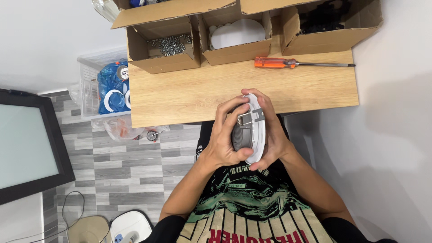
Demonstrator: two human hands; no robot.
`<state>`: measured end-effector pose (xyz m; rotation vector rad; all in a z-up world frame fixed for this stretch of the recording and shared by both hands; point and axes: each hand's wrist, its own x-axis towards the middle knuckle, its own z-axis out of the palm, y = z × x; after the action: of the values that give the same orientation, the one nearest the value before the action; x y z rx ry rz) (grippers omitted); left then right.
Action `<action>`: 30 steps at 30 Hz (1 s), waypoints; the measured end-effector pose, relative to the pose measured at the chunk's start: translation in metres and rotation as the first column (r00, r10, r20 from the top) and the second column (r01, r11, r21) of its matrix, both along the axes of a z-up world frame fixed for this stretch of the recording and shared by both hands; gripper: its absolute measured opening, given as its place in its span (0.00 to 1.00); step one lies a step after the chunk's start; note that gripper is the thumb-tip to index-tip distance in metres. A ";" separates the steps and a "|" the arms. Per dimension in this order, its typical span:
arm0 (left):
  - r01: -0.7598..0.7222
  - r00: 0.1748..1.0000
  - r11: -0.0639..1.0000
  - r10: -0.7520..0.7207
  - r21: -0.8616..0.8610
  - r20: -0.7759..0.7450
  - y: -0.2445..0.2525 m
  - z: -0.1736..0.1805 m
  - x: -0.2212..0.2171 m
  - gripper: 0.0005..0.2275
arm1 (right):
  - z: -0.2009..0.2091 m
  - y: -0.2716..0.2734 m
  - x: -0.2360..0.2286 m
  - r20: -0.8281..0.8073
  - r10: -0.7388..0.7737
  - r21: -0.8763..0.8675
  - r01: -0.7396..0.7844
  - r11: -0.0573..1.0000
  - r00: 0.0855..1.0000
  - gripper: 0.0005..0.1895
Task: The person assembles multiple recessed LED light fixtures by hand. They repeatedly pick a circular LED module, place it into a white housing, add a diffuser cover, and place the completed unit into a plastic bin.
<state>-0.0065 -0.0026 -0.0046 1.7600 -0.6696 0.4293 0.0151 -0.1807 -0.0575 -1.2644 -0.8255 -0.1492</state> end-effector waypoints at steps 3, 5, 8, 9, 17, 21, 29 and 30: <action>0.023 1.000 1.000 -0.023 0.003 -0.006 0.000 -0.004 0.001 0.41 | -0.003 0.002 -0.001 -0.012 -0.009 -0.002 0.009 1.000 1.000 0.81; 0.029 0.999 1.000 -0.029 -0.002 -0.027 -0.001 -0.006 0.002 0.40 | -0.005 0.005 -0.002 -0.007 -0.049 0.002 0.049 0.999 0.999 0.80; 0.023 0.999 0.999 -0.022 0.024 -0.024 -0.003 -0.001 0.003 0.40 | -0.013 0.005 -0.002 -0.003 -0.063 0.033 0.063 0.997 0.998 0.80; 0.025 0.999 0.999 -0.024 0.024 -0.021 -0.004 -0.003 0.004 0.40 | -0.014 0.006 -0.004 0.000 -0.064 0.033 0.064 0.997 0.998 0.80; -0.014 0.997 0.992 0.005 -0.128 -0.072 -0.030 -0.017 -0.007 0.37 | -0.003 0.027 -0.011 0.099 -0.364 -0.005 0.366 0.930 0.926 0.74; -0.028 0.998 0.990 0.018 -0.137 -0.067 -0.030 -0.022 -0.004 0.36 | -0.005 0.032 -0.013 0.079 -0.352 0.044 0.350 0.936 0.933 0.73; -0.054 0.998 0.991 0.059 -0.123 0.037 -0.028 -0.026 0.002 0.34 | -0.020 0.045 -0.018 -0.139 -0.295 0.171 0.316 0.933 0.945 0.76; -0.054 0.998 0.991 0.059 -0.123 0.036 -0.028 -0.028 0.003 0.34 | -0.015 0.050 -0.019 -0.140 -0.295 0.170 0.316 0.933 0.945 0.76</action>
<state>-0.0032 -0.0303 -0.0328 1.6616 -0.6095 0.5346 -0.0041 -0.1311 -0.0730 -1.2013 -0.4997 -0.3954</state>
